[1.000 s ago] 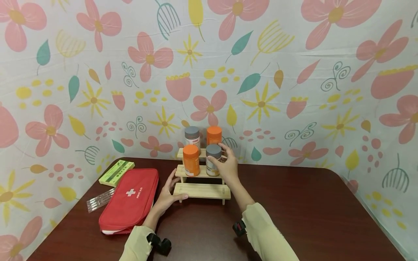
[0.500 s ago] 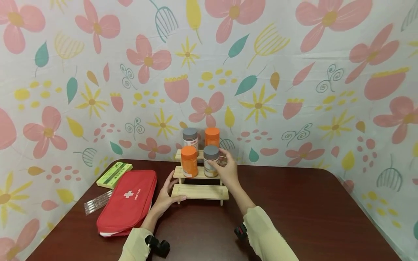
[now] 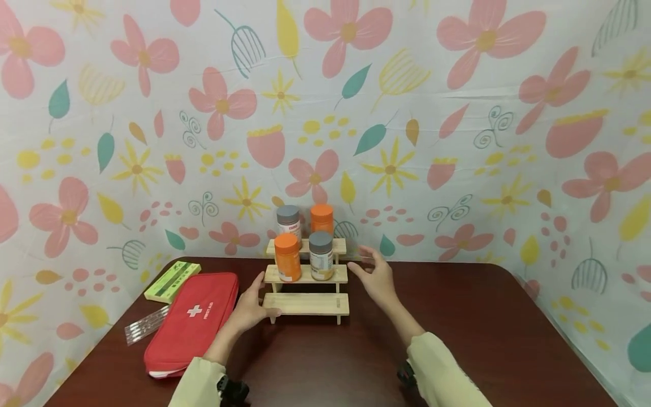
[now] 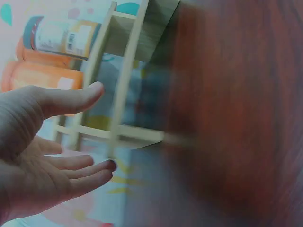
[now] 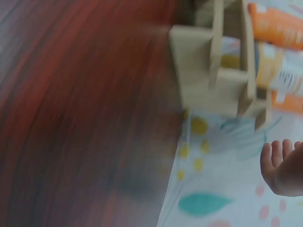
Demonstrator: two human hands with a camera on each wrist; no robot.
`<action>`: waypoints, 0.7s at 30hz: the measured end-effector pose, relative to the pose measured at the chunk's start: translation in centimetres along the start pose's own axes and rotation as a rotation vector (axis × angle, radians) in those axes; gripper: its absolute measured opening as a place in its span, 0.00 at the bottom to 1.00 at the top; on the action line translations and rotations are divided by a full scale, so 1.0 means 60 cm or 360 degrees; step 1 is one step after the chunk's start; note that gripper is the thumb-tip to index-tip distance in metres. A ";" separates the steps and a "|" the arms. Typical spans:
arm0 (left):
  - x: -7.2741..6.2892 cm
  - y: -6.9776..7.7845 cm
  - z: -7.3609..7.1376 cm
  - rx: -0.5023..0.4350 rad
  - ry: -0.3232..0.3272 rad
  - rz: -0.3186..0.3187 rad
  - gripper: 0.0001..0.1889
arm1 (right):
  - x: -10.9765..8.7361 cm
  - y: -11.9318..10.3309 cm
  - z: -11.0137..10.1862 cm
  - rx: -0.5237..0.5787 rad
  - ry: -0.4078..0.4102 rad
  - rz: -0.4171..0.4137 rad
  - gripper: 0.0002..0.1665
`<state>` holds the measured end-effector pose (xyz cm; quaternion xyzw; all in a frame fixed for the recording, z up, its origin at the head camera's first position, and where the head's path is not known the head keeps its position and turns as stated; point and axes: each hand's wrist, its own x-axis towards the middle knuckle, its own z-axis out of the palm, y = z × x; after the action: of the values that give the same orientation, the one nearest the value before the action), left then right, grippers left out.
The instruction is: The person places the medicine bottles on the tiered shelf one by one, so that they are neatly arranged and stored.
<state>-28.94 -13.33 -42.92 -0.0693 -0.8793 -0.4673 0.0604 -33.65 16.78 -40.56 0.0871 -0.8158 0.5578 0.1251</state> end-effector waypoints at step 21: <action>0.042 -0.031 -0.165 0.1185 -0.0176 0.0294 0.52 | -0.006 0.088 -0.186 -0.1413 -0.0336 -0.0106 0.57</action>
<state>-31.35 -22.43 -38.50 -0.1466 -0.9808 -0.1042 0.0759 -33.62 29.09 -41.49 0.1078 -0.9809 0.1380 0.0844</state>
